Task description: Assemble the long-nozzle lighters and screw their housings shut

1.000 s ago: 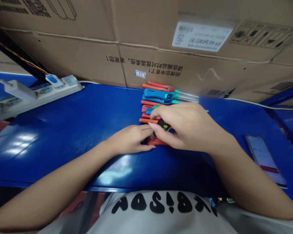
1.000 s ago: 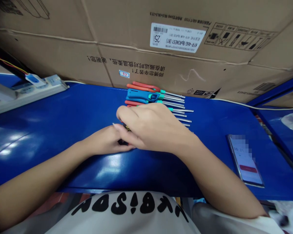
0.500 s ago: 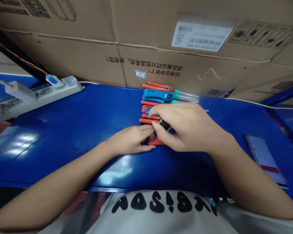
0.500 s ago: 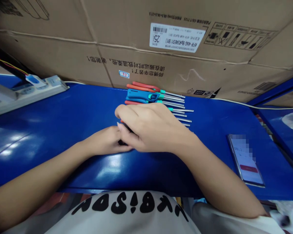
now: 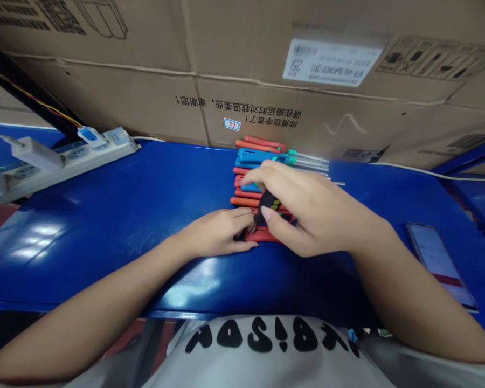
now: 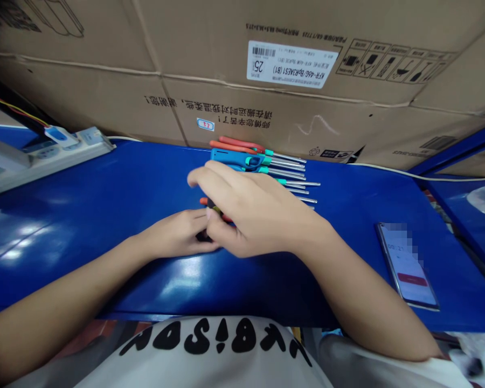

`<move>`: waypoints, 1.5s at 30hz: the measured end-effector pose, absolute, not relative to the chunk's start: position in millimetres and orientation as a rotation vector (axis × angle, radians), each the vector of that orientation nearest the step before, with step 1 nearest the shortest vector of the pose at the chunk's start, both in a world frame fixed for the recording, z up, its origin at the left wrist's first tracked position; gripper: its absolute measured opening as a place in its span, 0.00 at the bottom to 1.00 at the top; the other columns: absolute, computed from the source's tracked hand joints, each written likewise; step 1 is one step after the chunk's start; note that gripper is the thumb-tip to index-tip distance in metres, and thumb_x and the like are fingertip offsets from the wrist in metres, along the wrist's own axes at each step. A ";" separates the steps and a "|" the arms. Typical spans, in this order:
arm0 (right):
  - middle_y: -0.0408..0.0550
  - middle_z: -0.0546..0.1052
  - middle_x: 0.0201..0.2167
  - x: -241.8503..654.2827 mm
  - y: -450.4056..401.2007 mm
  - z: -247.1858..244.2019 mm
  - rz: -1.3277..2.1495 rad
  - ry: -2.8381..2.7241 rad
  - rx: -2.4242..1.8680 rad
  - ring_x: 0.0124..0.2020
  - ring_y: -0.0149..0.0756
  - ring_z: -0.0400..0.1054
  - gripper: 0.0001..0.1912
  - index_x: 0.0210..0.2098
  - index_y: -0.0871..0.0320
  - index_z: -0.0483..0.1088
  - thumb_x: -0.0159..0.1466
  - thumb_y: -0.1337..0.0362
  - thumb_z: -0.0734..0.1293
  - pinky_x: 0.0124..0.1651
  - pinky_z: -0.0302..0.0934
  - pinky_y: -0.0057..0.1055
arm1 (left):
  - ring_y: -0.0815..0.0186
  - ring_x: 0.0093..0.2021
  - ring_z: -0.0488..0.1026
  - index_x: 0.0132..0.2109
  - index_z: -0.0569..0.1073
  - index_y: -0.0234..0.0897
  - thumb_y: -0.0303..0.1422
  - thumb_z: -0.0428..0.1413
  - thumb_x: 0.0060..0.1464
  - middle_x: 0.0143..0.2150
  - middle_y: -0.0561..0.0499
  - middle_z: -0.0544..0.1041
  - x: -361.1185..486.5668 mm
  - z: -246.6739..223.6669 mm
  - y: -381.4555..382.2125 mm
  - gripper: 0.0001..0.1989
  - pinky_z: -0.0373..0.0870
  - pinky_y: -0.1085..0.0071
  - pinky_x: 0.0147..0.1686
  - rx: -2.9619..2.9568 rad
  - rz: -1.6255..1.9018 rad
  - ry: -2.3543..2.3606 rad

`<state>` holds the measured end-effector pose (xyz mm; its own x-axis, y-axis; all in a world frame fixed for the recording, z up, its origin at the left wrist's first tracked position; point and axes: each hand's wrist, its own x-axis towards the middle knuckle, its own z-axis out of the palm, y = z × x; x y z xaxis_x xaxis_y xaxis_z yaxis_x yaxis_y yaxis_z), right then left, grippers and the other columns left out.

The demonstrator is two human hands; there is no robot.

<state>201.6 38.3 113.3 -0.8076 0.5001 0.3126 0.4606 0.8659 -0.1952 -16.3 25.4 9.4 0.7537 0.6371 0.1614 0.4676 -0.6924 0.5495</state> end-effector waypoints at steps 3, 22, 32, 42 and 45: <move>0.51 0.79 0.44 202.8 38.7 113.8 0.143 -2.677 -0.753 0.40 0.40 0.74 0.15 0.51 0.61 0.69 0.69 0.60 0.62 0.37 0.62 0.33 | 0.64 0.34 0.73 0.42 0.72 0.37 0.37 0.58 0.62 0.37 0.50 0.77 -16.3 9.7 25.1 0.08 0.67 0.70 0.34 2.440 0.456 0.835; 0.43 0.65 0.31 232.3 42.1 139.7 0.180 -2.373 -0.801 0.33 0.33 0.60 0.14 0.30 0.55 0.60 0.72 0.61 0.62 0.39 0.56 0.34 | 0.66 0.37 0.75 0.43 0.74 0.35 0.34 0.55 0.66 0.40 0.48 0.77 -15.3 28.6 23.0 0.07 0.69 0.71 0.37 2.329 0.385 0.852; 0.48 0.72 0.37 258.9 29.0 67.5 0.708 -2.832 -1.405 0.34 0.35 0.64 0.08 0.37 0.57 0.64 0.73 0.64 0.57 0.37 0.54 0.32 | 0.64 0.34 0.74 0.41 0.70 0.38 0.33 0.52 0.67 0.42 0.49 0.77 -9.9 38.7 19.2 0.05 0.68 0.68 0.34 2.785 0.121 0.908; 0.49 0.76 0.40 262.0 26.7 61.6 0.761 -2.723 -1.497 0.36 0.36 0.67 0.03 0.39 0.56 0.65 0.69 0.64 0.63 0.37 0.53 0.31 | 0.62 0.29 0.74 0.40 0.68 0.38 0.33 0.45 0.72 0.38 0.49 0.76 -5.1 26.7 12.6 0.12 0.68 0.65 0.29 2.944 0.119 0.994; 0.49 0.77 0.41 261.9 25.8 62.0 0.756 -2.711 -1.510 0.37 0.37 0.68 0.03 0.40 0.56 0.66 0.68 0.63 0.63 0.37 0.53 0.31 | 0.62 0.29 0.74 0.38 0.69 0.38 0.35 0.44 0.73 0.35 0.50 0.77 -3.4 22.1 14.0 0.15 0.68 0.65 0.29 2.971 0.149 1.011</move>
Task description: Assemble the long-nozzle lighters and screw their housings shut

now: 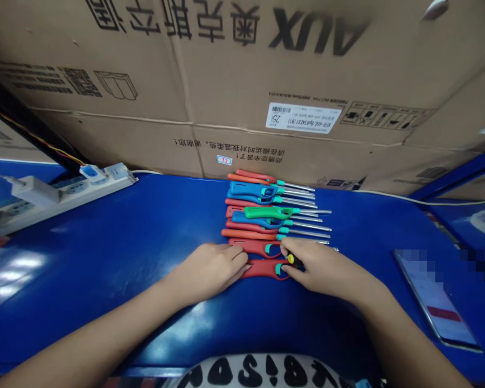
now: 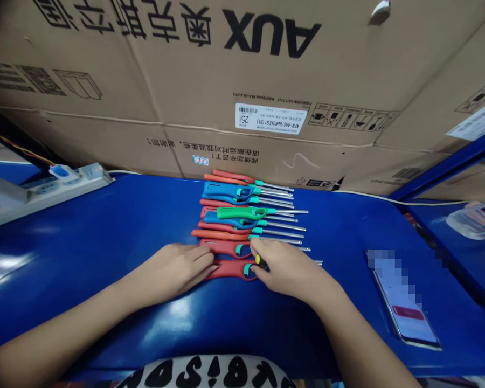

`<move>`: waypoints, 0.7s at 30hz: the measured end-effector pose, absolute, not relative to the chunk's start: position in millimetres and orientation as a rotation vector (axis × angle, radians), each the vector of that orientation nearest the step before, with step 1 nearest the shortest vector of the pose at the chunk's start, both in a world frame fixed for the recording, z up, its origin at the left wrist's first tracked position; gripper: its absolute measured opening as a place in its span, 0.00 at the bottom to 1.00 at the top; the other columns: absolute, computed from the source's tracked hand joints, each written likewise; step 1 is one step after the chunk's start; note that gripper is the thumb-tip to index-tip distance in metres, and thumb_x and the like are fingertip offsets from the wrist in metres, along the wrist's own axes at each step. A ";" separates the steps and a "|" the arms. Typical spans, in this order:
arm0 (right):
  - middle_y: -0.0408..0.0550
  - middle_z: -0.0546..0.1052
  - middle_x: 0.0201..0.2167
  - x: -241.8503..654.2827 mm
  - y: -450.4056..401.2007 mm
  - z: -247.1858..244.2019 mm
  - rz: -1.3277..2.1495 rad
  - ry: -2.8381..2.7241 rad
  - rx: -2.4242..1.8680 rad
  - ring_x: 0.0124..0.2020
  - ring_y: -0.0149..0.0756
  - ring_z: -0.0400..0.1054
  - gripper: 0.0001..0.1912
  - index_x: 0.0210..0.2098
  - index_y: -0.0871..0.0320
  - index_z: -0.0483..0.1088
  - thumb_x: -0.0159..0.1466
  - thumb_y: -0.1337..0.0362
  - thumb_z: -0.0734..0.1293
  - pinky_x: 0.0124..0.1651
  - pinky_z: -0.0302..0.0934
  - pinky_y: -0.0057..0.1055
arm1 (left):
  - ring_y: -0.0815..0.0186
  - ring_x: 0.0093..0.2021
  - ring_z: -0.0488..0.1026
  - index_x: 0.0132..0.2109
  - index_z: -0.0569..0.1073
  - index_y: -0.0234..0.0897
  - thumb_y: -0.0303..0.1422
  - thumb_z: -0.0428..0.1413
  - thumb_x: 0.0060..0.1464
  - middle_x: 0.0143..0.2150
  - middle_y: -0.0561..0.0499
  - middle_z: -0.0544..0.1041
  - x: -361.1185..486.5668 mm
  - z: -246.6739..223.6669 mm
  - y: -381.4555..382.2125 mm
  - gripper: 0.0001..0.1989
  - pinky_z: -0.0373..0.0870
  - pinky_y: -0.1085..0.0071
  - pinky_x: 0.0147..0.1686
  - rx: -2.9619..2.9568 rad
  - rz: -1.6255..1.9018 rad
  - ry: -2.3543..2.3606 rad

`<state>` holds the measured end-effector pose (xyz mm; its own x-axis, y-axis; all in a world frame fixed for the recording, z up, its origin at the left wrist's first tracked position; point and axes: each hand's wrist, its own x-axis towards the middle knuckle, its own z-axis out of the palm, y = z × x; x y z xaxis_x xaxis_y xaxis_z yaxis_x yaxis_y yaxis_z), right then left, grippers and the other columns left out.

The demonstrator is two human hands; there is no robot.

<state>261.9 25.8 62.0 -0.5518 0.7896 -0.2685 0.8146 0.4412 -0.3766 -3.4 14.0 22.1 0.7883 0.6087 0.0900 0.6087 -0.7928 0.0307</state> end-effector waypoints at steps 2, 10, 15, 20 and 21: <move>0.50 0.77 0.41 261.3 24.9 62.6 -0.712 2.606 1.467 0.37 0.38 0.68 0.03 0.40 0.56 0.66 0.68 0.63 0.63 0.37 0.53 0.32 | 0.63 0.29 0.75 0.36 0.70 0.38 0.36 0.45 0.73 0.34 0.50 0.77 -1.3 21.0 14.4 0.16 0.68 0.65 0.30 2.986 0.168 1.017; 0.52 0.78 0.44 262.1 22.3 59.0 -0.708 2.594 1.491 0.42 0.43 0.72 0.07 0.45 0.56 0.67 0.68 0.63 0.63 0.40 0.56 0.34 | 0.62 0.30 0.75 0.38 0.69 0.38 0.33 0.49 0.68 0.36 0.49 0.79 -1.1 33.7 9.8 0.08 0.67 0.65 0.29 2.862 0.095 1.058; 0.51 0.77 0.41 260.7 24.0 59.7 -0.700 2.565 1.509 0.38 0.43 0.71 0.06 0.43 0.57 0.67 0.67 0.64 0.63 0.37 0.53 0.33 | 0.63 0.29 0.75 0.35 0.69 0.37 0.32 0.49 0.68 0.32 0.50 0.78 -3.5 27.6 11.1 0.11 0.65 0.66 0.29 2.878 0.123 1.015; 0.50 0.77 0.40 259.4 23.3 61.7 -0.704 2.574 1.509 0.37 0.41 0.70 0.03 0.41 0.56 0.67 0.67 0.64 0.63 0.36 0.53 0.32 | 0.66 0.29 0.74 0.35 0.70 0.38 0.32 0.48 0.70 0.31 0.53 0.78 -10.7 36.8 19.0 0.13 0.63 0.69 0.30 2.709 0.191 1.023; 0.50 0.77 0.40 259.6 23.2 61.6 -0.706 2.574 1.507 0.38 0.41 0.70 0.03 0.41 0.56 0.67 0.67 0.64 0.63 0.37 0.53 0.32 | 0.66 0.30 0.74 0.35 0.70 0.38 0.32 0.47 0.70 0.32 0.53 0.78 -15.2 41.1 22.1 0.13 0.63 0.70 0.31 2.664 0.205 1.043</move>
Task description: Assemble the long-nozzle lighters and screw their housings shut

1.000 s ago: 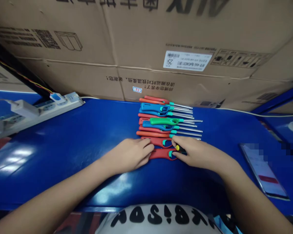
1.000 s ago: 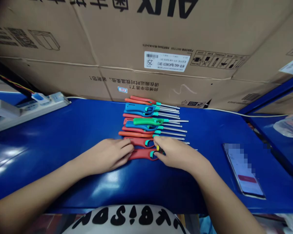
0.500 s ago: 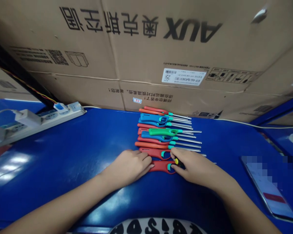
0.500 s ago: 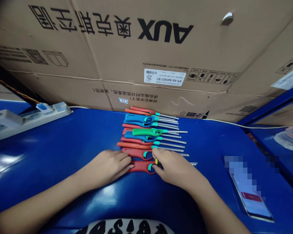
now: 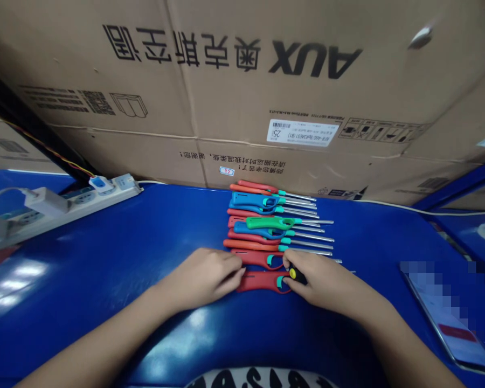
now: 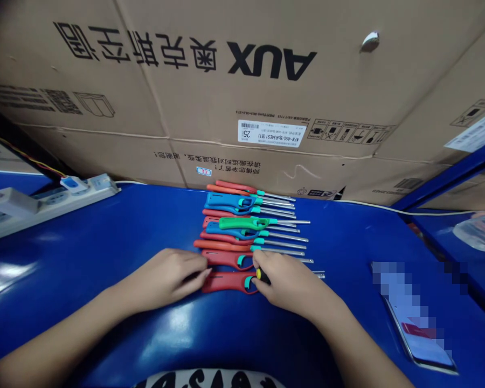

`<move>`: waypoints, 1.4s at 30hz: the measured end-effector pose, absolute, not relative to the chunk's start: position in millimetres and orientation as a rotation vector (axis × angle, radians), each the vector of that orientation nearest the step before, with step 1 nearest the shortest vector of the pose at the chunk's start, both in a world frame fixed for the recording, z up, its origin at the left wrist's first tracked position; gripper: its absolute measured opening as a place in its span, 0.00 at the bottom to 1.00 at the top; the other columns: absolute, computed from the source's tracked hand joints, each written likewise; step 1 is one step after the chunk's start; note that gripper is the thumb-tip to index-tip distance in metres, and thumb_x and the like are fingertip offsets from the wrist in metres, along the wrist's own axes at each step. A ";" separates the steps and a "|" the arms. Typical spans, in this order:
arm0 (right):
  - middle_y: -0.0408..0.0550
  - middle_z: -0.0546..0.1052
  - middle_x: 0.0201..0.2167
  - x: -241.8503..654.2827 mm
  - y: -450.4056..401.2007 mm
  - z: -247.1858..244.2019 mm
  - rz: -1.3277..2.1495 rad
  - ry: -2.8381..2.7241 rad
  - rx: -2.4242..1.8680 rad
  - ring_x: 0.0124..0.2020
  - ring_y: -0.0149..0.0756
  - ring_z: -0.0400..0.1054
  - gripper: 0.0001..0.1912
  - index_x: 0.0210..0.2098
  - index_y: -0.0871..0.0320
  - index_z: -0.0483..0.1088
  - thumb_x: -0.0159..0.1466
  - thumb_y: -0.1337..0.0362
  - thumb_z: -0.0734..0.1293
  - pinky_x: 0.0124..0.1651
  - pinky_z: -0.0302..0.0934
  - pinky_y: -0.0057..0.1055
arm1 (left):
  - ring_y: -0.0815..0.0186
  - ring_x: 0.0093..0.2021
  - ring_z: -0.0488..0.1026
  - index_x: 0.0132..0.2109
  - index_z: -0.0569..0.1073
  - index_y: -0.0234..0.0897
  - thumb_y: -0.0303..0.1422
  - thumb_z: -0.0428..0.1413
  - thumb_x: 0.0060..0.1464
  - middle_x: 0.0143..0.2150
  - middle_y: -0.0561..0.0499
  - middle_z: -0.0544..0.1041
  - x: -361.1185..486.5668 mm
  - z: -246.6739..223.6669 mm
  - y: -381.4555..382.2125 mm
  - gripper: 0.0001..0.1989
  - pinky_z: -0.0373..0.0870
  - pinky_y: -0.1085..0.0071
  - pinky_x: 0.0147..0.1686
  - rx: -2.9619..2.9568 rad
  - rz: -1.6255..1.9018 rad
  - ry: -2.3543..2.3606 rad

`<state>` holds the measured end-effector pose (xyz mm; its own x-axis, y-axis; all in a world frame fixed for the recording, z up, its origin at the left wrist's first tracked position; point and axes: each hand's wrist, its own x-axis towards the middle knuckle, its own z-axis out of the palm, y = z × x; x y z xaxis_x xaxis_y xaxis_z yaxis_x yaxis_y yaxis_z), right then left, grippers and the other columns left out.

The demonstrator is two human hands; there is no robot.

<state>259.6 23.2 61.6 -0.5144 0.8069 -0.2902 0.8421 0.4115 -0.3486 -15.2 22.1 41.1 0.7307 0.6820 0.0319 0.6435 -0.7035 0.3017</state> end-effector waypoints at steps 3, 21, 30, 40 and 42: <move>0.50 0.77 0.41 261.1 23.6 60.9 -0.706 2.579 1.494 0.40 0.42 0.71 0.04 0.42 0.56 0.67 0.68 0.63 0.63 0.37 0.53 0.32 | 0.64 0.32 0.74 0.39 0.71 0.39 0.35 0.45 0.71 0.35 0.51 0.77 -35.4 52.2 34.5 0.14 0.63 0.69 0.32 2.592 0.241 1.234; 0.49 0.73 0.42 257.5 29.7 78.8 -0.615 3.474 1.709 0.44 0.39 0.71 0.08 0.48 0.52 0.71 0.70 0.65 0.65 0.45 0.66 0.36 | 0.63 0.41 0.75 0.45 0.73 0.39 0.36 0.53 0.66 0.43 0.49 0.76 -59.4 61.0 42.8 0.07 0.69 0.69 0.39 2.595 0.368 1.269; 0.43 0.76 0.29 193.6 50.7 111.7 -0.181 3.811 1.488 0.31 0.33 0.66 0.08 0.33 0.55 0.70 0.68 0.62 0.68 0.37 0.61 0.32 | 0.59 0.49 0.77 0.53 0.72 0.37 0.31 0.53 0.66 0.55 0.43 0.74 -30.3 29.1 26.3 0.10 0.75 0.65 0.46 2.510 0.432 1.099; 0.43 0.76 0.31 173.1 56.0 87.1 -0.253 3.867 1.168 0.31 0.27 0.69 0.07 0.36 0.59 0.69 0.70 0.63 0.68 0.37 0.63 0.25 | 0.59 0.41 0.75 0.50 0.71 0.35 0.32 0.60 0.60 0.43 0.47 0.76 -21.6 10.6 22.9 0.13 0.74 0.64 0.41 2.370 0.573 1.084; 0.42 0.76 0.31 174.9 55.1 82.6 -0.207 3.879 1.149 0.30 0.26 0.69 0.06 0.36 0.59 0.68 0.70 0.64 0.67 0.36 0.63 0.24 | 0.60 0.41 0.75 0.50 0.71 0.35 0.31 0.60 0.59 0.43 0.47 0.76 -20.4 7.3 23.1 0.13 0.74 0.65 0.41 2.351 0.621 1.054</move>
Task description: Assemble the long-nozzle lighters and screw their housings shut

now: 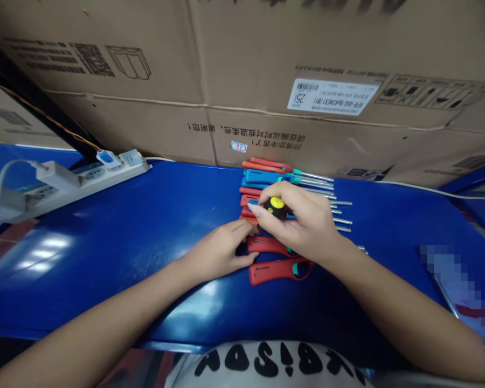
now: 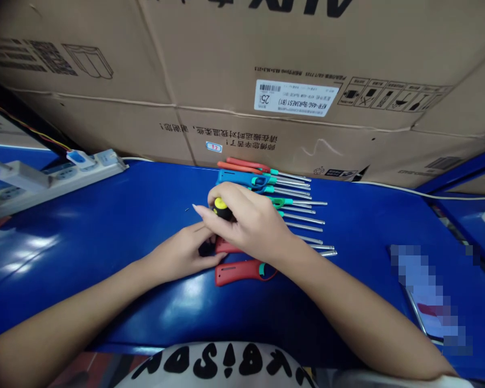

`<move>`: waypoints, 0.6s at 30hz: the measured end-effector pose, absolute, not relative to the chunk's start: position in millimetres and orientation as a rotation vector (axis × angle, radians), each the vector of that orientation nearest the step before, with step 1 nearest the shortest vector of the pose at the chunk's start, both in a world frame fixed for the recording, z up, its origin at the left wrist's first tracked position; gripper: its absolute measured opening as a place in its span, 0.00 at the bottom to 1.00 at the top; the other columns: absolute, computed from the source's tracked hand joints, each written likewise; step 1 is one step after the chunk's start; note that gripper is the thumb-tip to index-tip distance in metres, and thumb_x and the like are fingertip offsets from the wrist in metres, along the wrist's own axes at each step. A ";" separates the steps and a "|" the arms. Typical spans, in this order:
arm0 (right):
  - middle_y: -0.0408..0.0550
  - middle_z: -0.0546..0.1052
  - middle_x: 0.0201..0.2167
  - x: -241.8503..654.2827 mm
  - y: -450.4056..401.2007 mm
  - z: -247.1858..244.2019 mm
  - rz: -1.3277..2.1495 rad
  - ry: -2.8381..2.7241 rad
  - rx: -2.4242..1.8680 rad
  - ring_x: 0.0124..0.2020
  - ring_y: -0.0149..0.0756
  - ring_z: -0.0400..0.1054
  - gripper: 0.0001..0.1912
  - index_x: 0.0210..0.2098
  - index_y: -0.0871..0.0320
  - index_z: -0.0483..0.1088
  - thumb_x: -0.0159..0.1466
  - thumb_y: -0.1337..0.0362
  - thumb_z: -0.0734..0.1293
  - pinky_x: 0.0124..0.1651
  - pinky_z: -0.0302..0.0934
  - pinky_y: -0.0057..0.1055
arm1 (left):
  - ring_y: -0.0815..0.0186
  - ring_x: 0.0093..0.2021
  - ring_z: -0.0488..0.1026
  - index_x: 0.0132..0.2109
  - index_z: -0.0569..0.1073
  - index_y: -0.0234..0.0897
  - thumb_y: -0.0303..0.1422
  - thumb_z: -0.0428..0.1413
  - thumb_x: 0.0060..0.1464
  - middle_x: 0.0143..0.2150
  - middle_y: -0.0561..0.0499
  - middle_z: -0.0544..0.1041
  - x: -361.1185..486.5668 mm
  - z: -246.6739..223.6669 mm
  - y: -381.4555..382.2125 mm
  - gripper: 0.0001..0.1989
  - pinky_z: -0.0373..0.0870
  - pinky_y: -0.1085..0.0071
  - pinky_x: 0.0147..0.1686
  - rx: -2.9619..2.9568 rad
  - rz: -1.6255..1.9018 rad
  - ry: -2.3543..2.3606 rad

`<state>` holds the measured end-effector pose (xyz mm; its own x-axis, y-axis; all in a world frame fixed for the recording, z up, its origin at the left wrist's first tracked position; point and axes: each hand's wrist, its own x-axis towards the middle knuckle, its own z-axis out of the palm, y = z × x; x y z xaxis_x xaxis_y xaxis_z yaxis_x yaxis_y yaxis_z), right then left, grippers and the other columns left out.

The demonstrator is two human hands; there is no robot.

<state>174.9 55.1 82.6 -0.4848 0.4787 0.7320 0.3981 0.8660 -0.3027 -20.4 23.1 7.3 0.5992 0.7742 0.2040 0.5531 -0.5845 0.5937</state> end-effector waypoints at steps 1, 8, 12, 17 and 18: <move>0.42 0.75 0.30 175.4 54.8 81.1 0.104 -2.141 -0.630 0.30 0.26 0.69 0.07 0.36 0.59 0.68 0.70 0.64 0.67 0.36 0.63 0.23 | 0.60 0.42 0.75 0.50 0.71 0.35 0.30 0.61 0.58 0.43 0.47 0.76 -19.8 6.5 23.3 0.13 0.74 0.65 0.41 2.345 0.647 1.031; 0.43 0.77 0.31 173.8 51.8 79.4 0.059 -2.153 -0.633 0.31 0.27 0.71 0.06 0.36 0.58 0.67 0.70 0.64 0.68 0.35 0.65 0.24 | 0.59 0.48 0.77 0.51 0.74 0.35 0.28 0.60 0.59 0.48 0.45 0.78 -18.8 6.3 24.4 0.13 0.75 0.64 0.48 2.306 0.722 0.923; 0.42 0.77 0.31 173.4 50.5 77.4 0.024 -2.144 -0.640 0.30 0.26 0.71 0.06 0.36 0.57 0.67 0.70 0.64 0.68 0.35 0.65 0.24 | 0.58 0.50 0.77 0.54 0.74 0.35 0.29 0.60 0.59 0.50 0.44 0.78 -19.1 4.6 24.3 0.15 0.75 0.64 0.49 2.306 0.699 0.920; 0.42 0.78 0.32 171.7 50.1 75.6 -0.005 -2.155 -0.622 0.33 0.27 0.73 0.05 0.37 0.56 0.66 0.71 0.64 0.66 0.35 0.65 0.25 | 0.58 0.47 0.77 0.52 0.75 0.34 0.29 0.60 0.59 0.48 0.44 0.78 -18.9 4.1 24.4 0.14 0.75 0.64 0.47 2.321 0.668 0.936; 0.42 0.78 0.32 171.1 50.3 75.6 -0.009 -2.152 -0.627 0.33 0.27 0.73 0.05 0.37 0.56 0.66 0.71 0.65 0.66 0.36 0.65 0.25 | 0.59 0.47 0.77 0.52 0.75 0.34 0.29 0.60 0.59 0.48 0.44 0.77 -19.0 4.6 24.3 0.14 0.75 0.64 0.46 2.326 0.672 0.936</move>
<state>171.1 50.3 75.6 -0.4948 0.4322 0.7539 0.4386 0.8732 -0.2127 -19.0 24.3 4.6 0.6343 0.7339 0.2431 0.4648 -0.6133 0.6386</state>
